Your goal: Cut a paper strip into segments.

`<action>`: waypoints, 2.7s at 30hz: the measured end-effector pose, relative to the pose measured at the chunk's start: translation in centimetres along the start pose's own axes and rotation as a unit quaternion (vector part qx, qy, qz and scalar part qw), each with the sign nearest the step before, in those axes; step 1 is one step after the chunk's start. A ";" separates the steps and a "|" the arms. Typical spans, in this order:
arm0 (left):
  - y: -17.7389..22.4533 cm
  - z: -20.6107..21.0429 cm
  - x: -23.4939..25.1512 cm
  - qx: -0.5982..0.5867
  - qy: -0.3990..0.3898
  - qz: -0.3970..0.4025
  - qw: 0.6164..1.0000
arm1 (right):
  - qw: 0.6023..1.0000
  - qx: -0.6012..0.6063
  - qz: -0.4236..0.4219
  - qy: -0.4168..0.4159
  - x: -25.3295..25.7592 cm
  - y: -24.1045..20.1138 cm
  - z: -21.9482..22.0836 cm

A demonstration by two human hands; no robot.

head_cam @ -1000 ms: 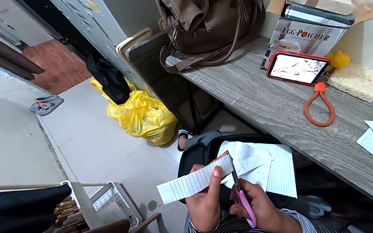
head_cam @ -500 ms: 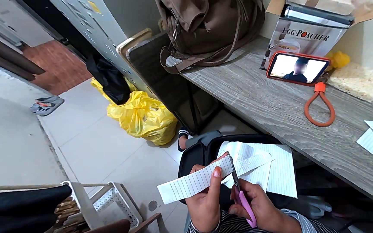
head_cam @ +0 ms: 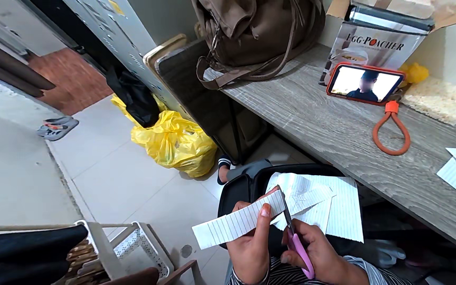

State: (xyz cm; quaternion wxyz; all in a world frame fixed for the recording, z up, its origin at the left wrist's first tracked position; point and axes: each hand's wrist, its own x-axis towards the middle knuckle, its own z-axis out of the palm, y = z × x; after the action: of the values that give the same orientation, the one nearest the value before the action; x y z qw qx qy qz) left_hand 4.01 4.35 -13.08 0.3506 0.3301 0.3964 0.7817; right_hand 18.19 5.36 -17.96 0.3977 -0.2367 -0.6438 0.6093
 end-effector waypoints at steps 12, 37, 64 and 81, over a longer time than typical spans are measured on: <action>0.0 0.1 0.0 -0.007 -0.004 -0.002 1.000 | 1.000 -0.001 -0.001 -0.005 0.0 0.0 0.1; 0.1 0.1 0.1 -0.008 -0.017 -0.004 1.000 | 0.999 0.007 0.007 -0.038 0.2 -0.1 0.1; 0.0 0.0 0.0 -0.004 -0.004 0.002 1.000 | 1.000 0.005 -0.008 -0.008 0.0 0.2 0.1; 0.1 0.0 0.0 -0.007 -0.010 -0.001 1.000 | 1.000 0.003 -0.011 -0.003 0.0 0.2 0.2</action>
State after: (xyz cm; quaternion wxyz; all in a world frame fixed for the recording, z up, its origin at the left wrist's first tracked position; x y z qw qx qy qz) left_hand 4.04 4.30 -12.99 0.3575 0.3356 0.3877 0.7806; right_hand 18.01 5.25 -18.14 0.4028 -0.2267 -0.6459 0.6076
